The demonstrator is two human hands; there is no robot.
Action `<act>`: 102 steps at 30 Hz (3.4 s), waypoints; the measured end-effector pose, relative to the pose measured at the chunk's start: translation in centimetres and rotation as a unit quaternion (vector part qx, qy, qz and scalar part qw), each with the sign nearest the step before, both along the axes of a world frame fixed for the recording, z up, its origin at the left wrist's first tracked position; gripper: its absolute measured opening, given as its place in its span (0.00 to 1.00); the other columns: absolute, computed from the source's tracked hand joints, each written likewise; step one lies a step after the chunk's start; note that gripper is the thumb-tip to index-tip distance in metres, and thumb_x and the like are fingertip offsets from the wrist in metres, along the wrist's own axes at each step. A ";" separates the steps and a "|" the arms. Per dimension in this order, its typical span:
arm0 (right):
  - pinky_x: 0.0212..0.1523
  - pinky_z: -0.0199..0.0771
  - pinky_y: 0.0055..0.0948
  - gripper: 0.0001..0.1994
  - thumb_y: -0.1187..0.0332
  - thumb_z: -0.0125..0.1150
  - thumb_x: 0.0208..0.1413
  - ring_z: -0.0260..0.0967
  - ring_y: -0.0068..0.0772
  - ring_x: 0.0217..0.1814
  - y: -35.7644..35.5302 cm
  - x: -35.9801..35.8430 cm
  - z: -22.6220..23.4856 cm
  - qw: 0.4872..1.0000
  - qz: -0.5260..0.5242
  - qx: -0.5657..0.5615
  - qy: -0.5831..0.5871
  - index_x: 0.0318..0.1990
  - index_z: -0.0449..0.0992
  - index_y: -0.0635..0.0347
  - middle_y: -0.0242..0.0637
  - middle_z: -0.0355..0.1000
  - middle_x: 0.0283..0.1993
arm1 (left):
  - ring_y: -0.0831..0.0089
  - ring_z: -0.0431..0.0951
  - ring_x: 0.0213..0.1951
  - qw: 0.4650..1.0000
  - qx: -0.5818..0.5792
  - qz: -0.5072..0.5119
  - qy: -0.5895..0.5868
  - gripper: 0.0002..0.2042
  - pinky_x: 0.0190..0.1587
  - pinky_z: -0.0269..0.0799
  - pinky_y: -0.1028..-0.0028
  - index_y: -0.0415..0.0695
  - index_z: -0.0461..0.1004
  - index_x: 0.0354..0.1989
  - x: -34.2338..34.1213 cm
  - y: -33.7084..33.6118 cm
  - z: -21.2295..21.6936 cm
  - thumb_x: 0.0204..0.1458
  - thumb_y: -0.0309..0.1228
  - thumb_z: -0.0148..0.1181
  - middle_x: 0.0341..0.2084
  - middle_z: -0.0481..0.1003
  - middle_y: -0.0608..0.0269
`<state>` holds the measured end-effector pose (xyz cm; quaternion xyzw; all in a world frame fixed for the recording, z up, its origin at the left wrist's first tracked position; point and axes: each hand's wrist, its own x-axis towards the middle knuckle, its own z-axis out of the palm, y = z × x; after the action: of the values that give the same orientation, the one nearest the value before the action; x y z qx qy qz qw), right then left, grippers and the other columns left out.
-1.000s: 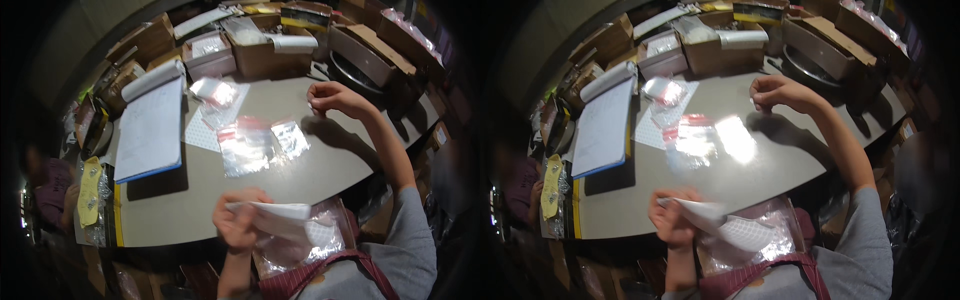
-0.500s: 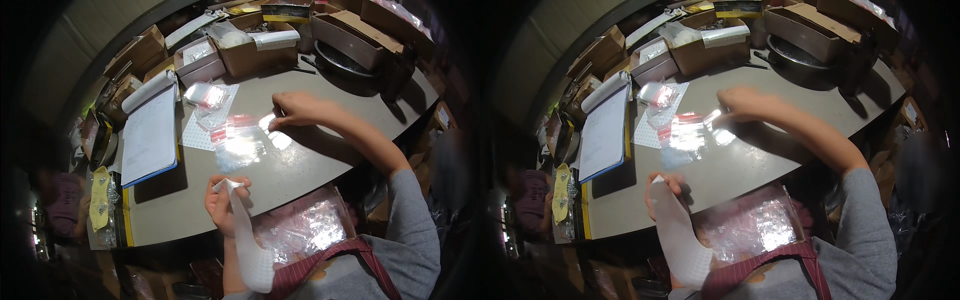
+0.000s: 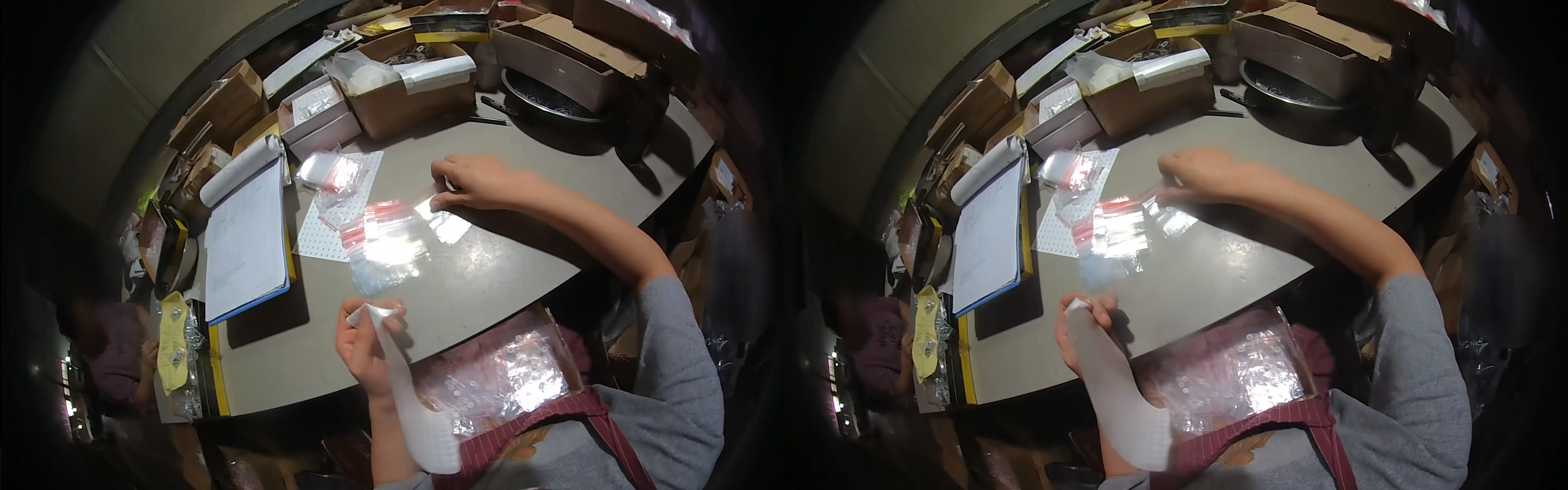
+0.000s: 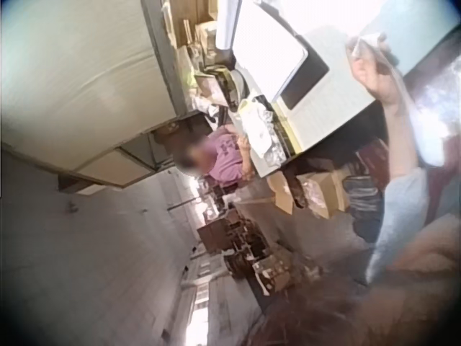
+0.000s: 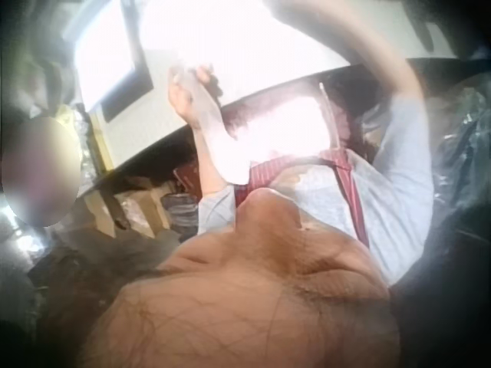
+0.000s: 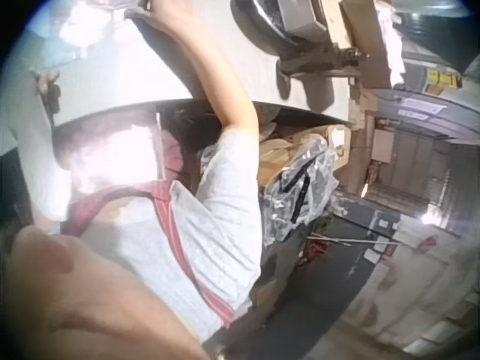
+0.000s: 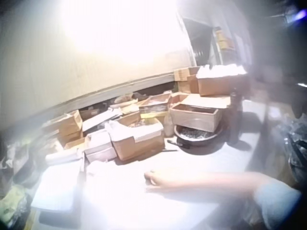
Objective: The person repeatedly peels small adhesive labels from a sheet and applies them to clear plastic zip-top pouches on a table. The person handles the label sheet and pouches by hand, placing each labeled pouch into a cardboard box at the end.
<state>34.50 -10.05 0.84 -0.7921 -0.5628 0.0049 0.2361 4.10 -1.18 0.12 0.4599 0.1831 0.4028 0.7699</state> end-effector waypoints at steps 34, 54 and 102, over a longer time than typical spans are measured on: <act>0.45 0.78 0.35 0.12 0.66 0.62 0.66 0.79 0.49 0.43 -7.2 -6.8 1.0 0.983 0.132 0.109 -0.063 0.52 0.81 0.61 0.44 0.80 0.42 | 0.65 0.81 0.39 0.979 0.185 0.020 0.083 0.09 0.53 0.74 0.67 0.33 0.74 0.39 -5.6 -3.4 -0.1 0.56 0.26 0.64 0.36 0.83 0.42; 0.52 0.80 0.38 0.18 0.64 0.63 0.64 0.79 0.46 0.53 -11.0 -11.7 5.3 0.921 0.295 0.063 0.249 0.57 0.76 0.63 0.47 0.77 0.54 | 0.64 0.80 0.48 0.910 0.396 -0.043 0.113 0.14 0.55 0.73 0.71 0.35 0.81 0.42 -6.2 -3.5 1.0 0.46 0.11 0.62 0.45 0.80 0.48; 0.56 0.74 0.39 0.08 0.71 0.69 0.52 0.75 0.41 0.50 -9.9 -10.9 3.1 0.971 0.214 -0.013 -0.105 0.38 0.78 0.63 0.41 0.76 0.45 | 0.73 0.83 0.44 0.946 0.104 -0.236 0.198 0.12 0.48 0.78 0.73 0.30 0.80 0.53 -4.8 -2.6 1.2 0.61 0.21 0.63 0.42 0.84 0.55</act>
<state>23.63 -19.92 3.90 -0.6525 -0.7407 -0.0201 0.1586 -0.73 -3.79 1.28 0.6378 0.1750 0.1274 0.7392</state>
